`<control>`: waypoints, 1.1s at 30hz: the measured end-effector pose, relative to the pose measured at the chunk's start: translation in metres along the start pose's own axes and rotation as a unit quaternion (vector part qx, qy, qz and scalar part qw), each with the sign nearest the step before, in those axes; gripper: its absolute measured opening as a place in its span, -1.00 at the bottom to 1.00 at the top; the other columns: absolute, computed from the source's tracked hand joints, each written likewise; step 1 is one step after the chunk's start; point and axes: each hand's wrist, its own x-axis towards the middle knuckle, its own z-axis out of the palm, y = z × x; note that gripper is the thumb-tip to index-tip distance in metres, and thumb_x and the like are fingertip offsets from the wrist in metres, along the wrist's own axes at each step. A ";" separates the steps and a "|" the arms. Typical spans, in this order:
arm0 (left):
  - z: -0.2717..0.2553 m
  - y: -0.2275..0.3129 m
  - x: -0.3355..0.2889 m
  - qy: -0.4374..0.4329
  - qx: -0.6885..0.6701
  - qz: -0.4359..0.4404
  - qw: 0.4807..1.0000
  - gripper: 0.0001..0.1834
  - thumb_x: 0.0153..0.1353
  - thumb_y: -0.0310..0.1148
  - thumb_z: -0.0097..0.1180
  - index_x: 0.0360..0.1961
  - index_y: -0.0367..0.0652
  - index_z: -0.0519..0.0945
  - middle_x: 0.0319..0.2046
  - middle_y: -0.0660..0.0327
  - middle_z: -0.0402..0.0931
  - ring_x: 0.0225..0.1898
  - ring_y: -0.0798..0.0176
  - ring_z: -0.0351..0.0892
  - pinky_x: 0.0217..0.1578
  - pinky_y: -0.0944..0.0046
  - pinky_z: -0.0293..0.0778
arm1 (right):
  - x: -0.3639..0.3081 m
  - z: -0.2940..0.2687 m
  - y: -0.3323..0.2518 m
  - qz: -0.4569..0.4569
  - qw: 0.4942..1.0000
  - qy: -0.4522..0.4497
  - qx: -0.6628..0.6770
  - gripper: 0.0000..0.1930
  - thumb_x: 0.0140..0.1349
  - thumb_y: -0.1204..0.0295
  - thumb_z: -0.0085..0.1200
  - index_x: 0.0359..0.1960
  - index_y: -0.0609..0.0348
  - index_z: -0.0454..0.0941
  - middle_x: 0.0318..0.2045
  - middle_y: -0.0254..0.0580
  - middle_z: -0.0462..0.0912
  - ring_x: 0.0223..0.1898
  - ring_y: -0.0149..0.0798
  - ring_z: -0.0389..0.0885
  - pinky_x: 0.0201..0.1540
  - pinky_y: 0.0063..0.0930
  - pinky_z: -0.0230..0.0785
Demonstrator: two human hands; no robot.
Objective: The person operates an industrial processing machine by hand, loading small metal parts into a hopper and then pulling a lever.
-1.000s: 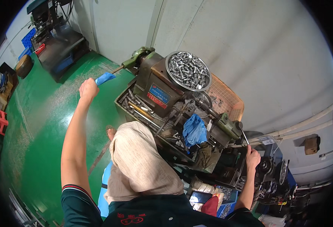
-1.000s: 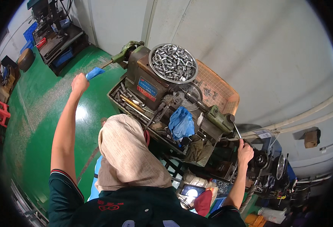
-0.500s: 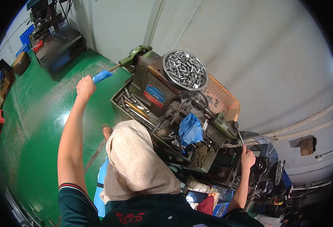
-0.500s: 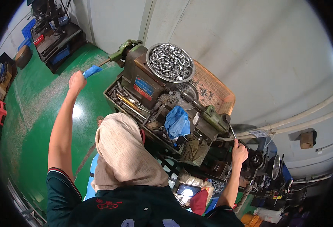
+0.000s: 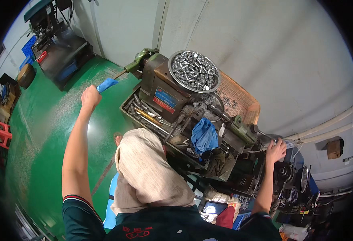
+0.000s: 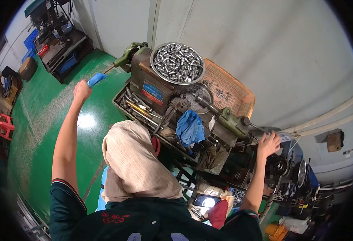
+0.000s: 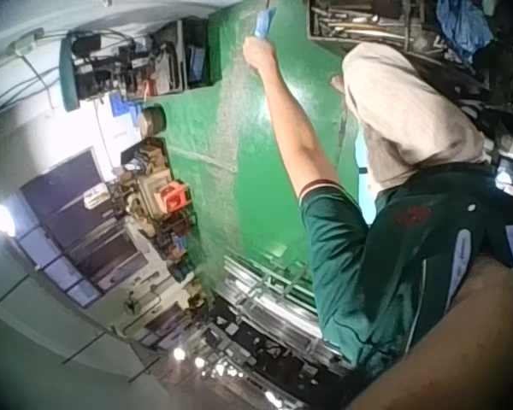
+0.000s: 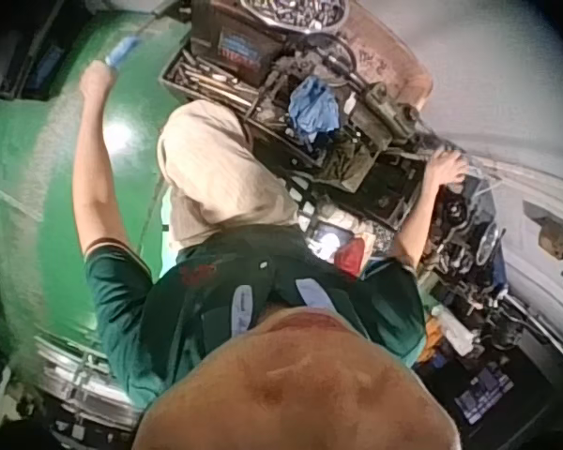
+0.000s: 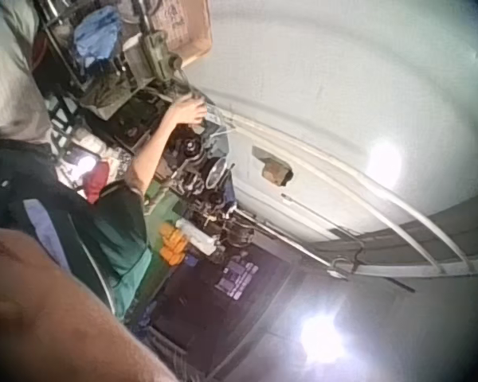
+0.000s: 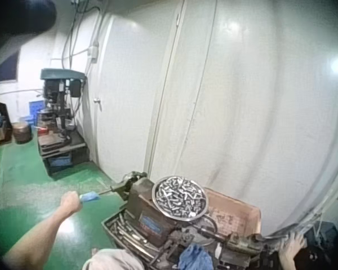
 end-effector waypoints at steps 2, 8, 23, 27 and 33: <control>-0.004 0.007 -0.002 -0.007 -0.009 0.000 1.000 -0.75 -0.15 -0.49 -0.02 -0.37 -0.14 0.58 -0.37 -0.03 0.52 -0.27 -0.07 0.51 -0.24 0.07 0.42 | 0.030 0.008 -0.031 -0.009 0.996 0.041 0.077 -0.66 -0.02 0.25 0.04 -0.20 0.08 0.40 -0.18 -0.19 0.42 -0.06 -0.15 0.30 -0.16 -0.19 0.17; -0.005 0.003 0.000 -0.011 -0.018 -0.017 1.000 -0.76 -0.12 -0.48 -0.04 -0.37 -0.14 0.58 -0.34 -0.02 0.52 -0.24 -0.04 0.51 -0.23 0.09 0.42 | 0.059 -0.035 -0.202 -0.139 0.897 -0.069 0.415 -0.86 -0.17 0.38 0.04 -0.60 0.19 0.50 -0.54 -0.08 0.54 -0.39 -0.07 0.50 -0.27 -0.27 0.33; 0.001 0.019 -0.036 0.016 -0.048 0.011 0.999 -0.83 -0.14 -0.48 -0.01 -0.44 -0.13 0.55 -0.41 -0.02 0.52 -0.33 -0.06 0.52 -0.29 0.05 0.43 | 0.049 -0.023 -0.283 -0.124 0.746 -0.378 0.533 -0.71 -0.21 0.39 0.04 -0.42 0.31 0.52 -0.53 -0.06 0.57 -0.45 -0.20 0.55 -0.32 -0.40 0.34; 0.003 0.039 -0.067 0.019 -0.069 0.021 0.997 -0.82 -0.14 -0.44 0.06 -0.41 -0.11 0.54 -0.45 -0.01 0.52 -0.35 -0.05 0.52 -0.31 0.05 0.44 | 0.046 -0.019 -0.287 -0.144 0.731 -0.367 0.557 -0.71 -0.22 0.42 0.05 -0.40 0.32 0.53 -0.50 -0.03 0.58 -0.43 -0.20 0.55 -0.30 -0.40 0.34; -0.001 0.044 -0.076 0.033 -0.092 0.028 0.995 -0.78 -0.17 -0.43 0.12 -0.39 -0.13 0.52 -0.44 -0.01 0.52 -0.36 -0.06 0.52 -0.33 0.05 0.44 | 0.046 -0.010 -0.291 -0.167 0.719 -0.327 0.590 -0.76 -0.22 0.43 0.06 -0.47 0.32 0.53 -0.52 -0.04 0.58 -0.45 -0.20 0.55 -0.30 -0.43 0.35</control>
